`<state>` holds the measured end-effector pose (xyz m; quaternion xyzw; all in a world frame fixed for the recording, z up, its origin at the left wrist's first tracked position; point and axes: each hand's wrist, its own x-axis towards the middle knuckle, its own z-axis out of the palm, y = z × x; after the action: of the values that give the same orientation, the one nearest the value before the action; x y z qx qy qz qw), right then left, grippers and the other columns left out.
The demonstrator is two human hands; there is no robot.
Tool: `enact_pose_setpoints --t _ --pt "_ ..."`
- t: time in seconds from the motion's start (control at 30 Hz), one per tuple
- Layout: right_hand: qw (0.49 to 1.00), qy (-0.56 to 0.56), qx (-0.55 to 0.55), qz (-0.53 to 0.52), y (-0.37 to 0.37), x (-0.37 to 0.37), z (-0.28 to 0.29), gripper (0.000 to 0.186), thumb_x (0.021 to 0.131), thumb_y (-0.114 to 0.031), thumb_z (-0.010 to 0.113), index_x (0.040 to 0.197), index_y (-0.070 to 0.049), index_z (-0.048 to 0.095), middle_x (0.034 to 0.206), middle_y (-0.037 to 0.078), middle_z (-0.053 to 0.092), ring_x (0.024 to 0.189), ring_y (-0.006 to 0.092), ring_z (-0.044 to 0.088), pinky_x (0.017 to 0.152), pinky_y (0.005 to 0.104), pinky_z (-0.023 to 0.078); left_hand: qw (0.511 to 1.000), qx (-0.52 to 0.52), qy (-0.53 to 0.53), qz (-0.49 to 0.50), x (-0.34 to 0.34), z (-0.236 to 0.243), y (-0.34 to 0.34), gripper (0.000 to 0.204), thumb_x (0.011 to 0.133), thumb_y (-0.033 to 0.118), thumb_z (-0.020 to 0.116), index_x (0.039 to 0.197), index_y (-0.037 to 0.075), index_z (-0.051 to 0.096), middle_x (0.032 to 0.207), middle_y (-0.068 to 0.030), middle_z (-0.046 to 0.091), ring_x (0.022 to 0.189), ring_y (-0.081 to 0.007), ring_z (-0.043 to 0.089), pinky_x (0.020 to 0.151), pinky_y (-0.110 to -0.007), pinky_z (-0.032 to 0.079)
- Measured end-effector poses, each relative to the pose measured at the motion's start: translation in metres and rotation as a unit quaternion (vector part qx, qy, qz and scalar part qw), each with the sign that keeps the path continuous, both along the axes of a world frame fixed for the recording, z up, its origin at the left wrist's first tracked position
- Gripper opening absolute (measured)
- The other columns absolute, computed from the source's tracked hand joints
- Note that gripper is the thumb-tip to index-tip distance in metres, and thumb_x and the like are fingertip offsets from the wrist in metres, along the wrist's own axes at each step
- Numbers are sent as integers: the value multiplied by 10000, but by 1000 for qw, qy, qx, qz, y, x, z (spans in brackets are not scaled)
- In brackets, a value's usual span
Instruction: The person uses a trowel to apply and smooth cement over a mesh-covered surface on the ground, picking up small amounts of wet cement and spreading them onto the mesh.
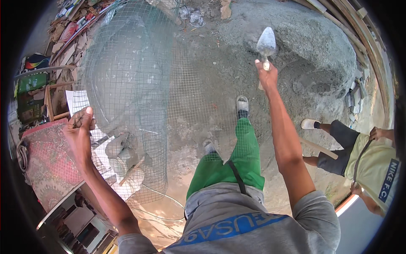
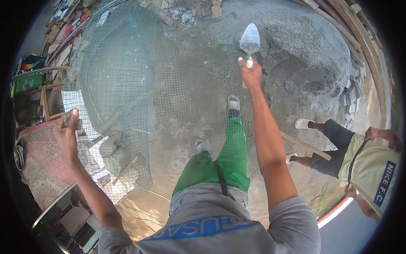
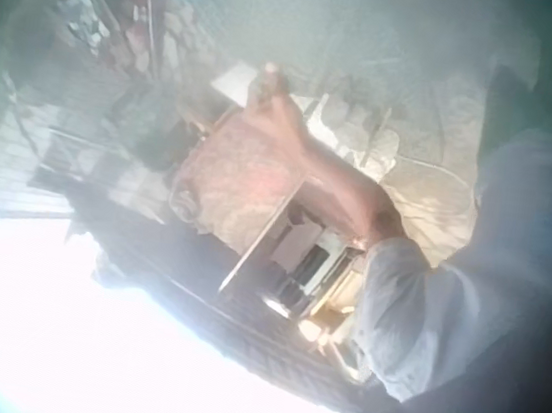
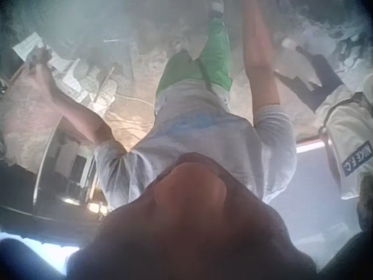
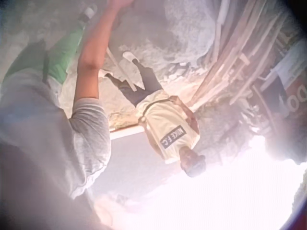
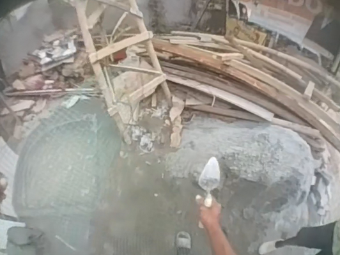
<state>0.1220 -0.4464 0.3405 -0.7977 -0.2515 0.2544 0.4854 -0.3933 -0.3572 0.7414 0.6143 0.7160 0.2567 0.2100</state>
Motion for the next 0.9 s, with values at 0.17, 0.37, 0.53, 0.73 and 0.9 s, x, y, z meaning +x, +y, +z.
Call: enact_pose_setpoints --t 0.17,0.37,0.53,0.73,0.9 --pt "972 166 128 -102 -159 -63 93 634 990 -345 801 1457 40 613 1403 141 688 1355 240 602 1170 408 414 997 43 -47 50 -122 -10 -85 283 941 240 862 1055 -12 804 832 -28 736 743 -96 644 690 -254 515" --pt "939 257 121 -193 -336 -106 119 497 1020 -312 755 1411 -48 597 1291 199 737 1063 259 752 860 368 603 990 88 -85 65 -217 1 -146 294 921 244 880 1022 -21 804 825 -20 731 714 -88 631 673 -253 511" --pt "981 131 -34 -141 -502 -190 11 222 979 -225 806 1045 -85 646 842 28 691 654 129 652 522 290 500 985 104 -111 84 -292 3 -180 288 896 248 893 939 -25 813 762 3 711 672 -69 602 640 -247 477" --pt "874 -206 -357 258 -719 -254 -81 308 963 -315 720 992 -9 732 833 95 737 703 280 704 620 454 581 964 147 -180 131 -346 2 -223 270 872 243 907 863 -9 810 706 -22 727 614 -94 633 590 -290 505" --pt "904 260 -327 91 -755 -248 -71 304 981 -296 676 1156 -48 686 947 148 732 735 285 695 602 452 557 954 198 -101 202 -348 -10 -285 319 868 377 874 843 62 824 660 -58 732 586 -175 673 631 -349 532"
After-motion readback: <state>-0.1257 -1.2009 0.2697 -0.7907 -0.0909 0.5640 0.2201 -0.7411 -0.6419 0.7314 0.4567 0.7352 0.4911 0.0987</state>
